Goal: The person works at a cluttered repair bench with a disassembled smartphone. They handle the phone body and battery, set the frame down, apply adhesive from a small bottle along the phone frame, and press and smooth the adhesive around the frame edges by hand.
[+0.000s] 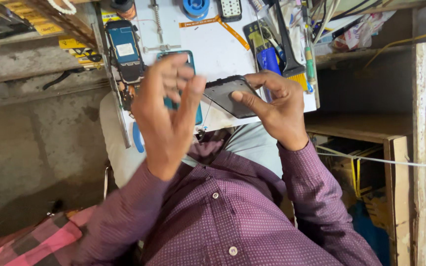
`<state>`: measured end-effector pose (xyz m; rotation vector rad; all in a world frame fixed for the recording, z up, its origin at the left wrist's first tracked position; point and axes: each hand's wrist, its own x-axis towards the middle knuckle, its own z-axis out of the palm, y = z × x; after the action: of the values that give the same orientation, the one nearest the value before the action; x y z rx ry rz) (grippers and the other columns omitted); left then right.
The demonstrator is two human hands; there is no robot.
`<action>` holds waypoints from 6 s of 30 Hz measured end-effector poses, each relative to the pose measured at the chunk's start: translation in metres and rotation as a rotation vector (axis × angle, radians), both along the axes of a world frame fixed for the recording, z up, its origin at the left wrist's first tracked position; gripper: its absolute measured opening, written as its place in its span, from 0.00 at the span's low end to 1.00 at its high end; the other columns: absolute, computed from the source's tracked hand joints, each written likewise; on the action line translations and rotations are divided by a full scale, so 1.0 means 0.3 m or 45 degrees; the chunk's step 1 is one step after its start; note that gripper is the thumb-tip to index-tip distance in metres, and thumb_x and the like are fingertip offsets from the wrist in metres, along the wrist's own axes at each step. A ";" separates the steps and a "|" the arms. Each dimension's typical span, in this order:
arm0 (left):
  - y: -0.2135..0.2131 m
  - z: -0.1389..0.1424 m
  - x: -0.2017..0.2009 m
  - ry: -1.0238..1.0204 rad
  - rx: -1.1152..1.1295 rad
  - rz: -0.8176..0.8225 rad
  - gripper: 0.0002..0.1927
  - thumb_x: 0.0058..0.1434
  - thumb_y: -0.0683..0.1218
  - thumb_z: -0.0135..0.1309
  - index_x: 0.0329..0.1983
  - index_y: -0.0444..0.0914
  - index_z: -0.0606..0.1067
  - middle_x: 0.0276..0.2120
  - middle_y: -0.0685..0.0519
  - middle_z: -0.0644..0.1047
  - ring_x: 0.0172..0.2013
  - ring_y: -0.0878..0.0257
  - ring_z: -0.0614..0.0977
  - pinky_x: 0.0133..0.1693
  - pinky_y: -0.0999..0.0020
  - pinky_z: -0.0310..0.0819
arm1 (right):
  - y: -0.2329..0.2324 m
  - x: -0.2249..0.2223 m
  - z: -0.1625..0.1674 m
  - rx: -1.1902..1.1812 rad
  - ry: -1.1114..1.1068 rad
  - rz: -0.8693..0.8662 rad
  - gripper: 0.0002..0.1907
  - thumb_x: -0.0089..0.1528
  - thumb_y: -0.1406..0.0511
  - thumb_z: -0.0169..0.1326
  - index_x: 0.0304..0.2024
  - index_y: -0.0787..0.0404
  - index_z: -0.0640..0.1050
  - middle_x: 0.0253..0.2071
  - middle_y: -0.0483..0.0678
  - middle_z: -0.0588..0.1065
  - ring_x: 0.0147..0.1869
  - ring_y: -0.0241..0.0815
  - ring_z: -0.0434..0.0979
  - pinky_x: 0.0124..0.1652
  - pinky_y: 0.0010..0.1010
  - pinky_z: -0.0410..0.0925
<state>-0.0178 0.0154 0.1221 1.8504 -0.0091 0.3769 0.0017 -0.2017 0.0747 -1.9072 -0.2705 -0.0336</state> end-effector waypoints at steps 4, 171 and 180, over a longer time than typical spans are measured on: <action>-0.035 -0.112 -0.110 0.162 -0.090 -0.059 0.20 0.74 0.55 0.52 0.55 0.34 0.75 0.44 0.48 0.80 0.41 0.63 0.83 0.39 0.69 0.76 | -0.019 -0.018 0.053 -0.091 0.210 0.098 0.11 0.62 0.70 0.68 0.44 0.68 0.82 0.37 0.43 0.80 0.42 0.29 0.76 0.45 0.23 0.69; -0.048 -0.194 0.105 0.094 -0.749 -0.053 0.19 0.61 0.39 0.67 0.52 0.32 0.72 0.43 0.52 0.82 0.41 0.68 0.84 0.47 0.72 0.81 | 0.042 -0.139 -0.005 0.486 0.608 -0.013 0.17 0.63 0.74 0.61 0.54 0.70 0.74 0.39 0.46 0.76 0.36 0.34 0.81 0.38 0.24 0.76; -0.065 -0.204 0.110 0.067 -0.713 -0.013 0.19 0.61 0.39 0.67 0.51 0.33 0.73 0.43 0.52 0.82 0.41 0.68 0.84 0.47 0.72 0.81 | 0.072 -0.167 -0.032 0.454 0.422 -0.104 0.16 0.64 0.75 0.60 0.54 0.71 0.74 0.40 0.46 0.76 0.38 0.33 0.81 0.39 0.23 0.76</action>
<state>0.0154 -0.0042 0.0609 1.3051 0.1128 0.2863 -0.0485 -0.1800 0.0650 -1.5381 0.0380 0.1684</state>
